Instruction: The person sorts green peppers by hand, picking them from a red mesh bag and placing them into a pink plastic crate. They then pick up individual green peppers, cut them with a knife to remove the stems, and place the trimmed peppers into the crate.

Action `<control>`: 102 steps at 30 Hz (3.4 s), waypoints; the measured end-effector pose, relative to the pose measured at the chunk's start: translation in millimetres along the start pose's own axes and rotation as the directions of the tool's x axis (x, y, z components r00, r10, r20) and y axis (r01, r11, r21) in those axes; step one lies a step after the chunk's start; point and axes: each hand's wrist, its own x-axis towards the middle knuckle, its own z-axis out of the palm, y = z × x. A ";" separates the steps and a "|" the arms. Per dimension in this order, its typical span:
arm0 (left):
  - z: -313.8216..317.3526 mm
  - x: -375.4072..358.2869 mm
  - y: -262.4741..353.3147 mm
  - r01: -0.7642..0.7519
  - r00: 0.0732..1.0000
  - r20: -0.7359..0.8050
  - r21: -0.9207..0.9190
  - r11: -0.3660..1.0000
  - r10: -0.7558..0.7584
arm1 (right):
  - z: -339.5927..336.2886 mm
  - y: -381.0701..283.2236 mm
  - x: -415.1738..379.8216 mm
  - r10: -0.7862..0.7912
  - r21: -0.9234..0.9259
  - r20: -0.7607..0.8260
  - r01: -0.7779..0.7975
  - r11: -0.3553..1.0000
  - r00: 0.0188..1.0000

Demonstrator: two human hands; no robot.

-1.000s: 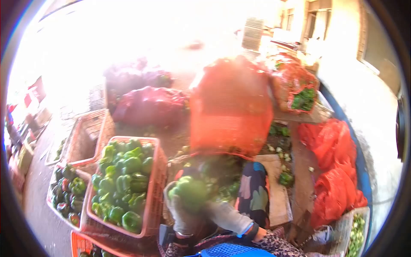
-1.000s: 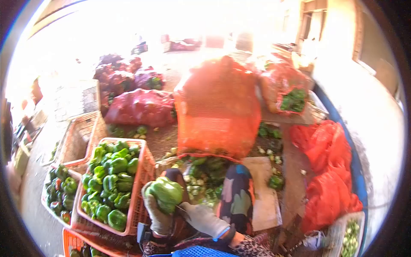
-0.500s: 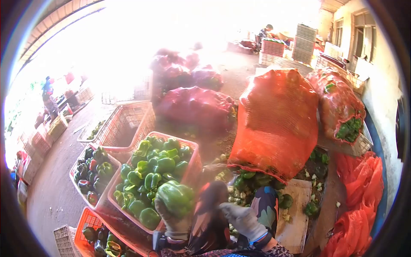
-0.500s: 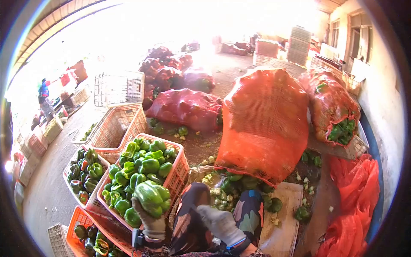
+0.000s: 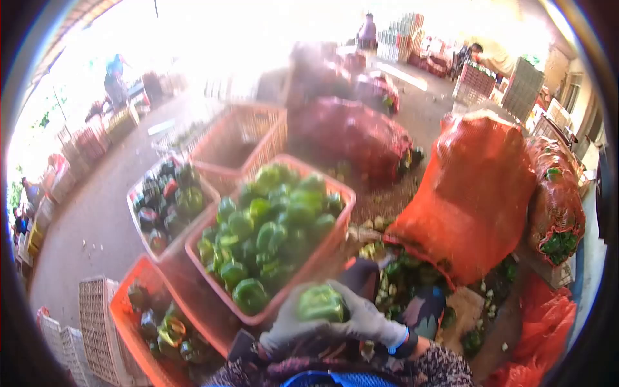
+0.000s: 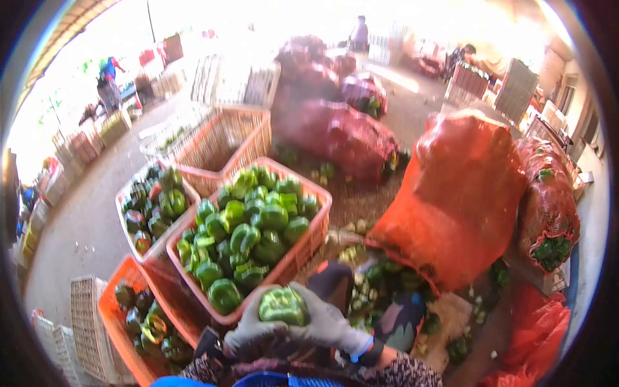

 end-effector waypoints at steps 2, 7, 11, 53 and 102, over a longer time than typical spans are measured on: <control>-7.8 -12.3 6.5 0.004 1.000 0.006 0.188 0.982 -0.005 | 5.5 -5.7 3.6 0.000 0.083 0.102 -0.008 0.996 0.995; -30.5 -32.5 -15.4 -0.027 0.997 0.075 0.394 0.919 -0.003 | 10.4 -11.6 4.3 0.112 0.112 0.348 -0.160 0.981 0.931; -29.1 -37.8 -9.8 -0.039 0.996 0.094 0.315 0.948 0.010 | 18.4 -1.0 2.2 0.080 0.124 0.372 -0.136 0.983 0.925; -101.5 55.0 -16.7 -0.418 0.907 -0.315 -0.594 0.687 0.280 | -100.7 85.1 294.0 -0.041 -0.614 -0.345 -0.193 0.766 0.938; -117.9 35.5 -14.9 0.023 0.928 0.087 0.957 -0.290 0.363 | -89.8 42.3 -69.9 0.068 0.106 -0.931 0.086 0.991 0.358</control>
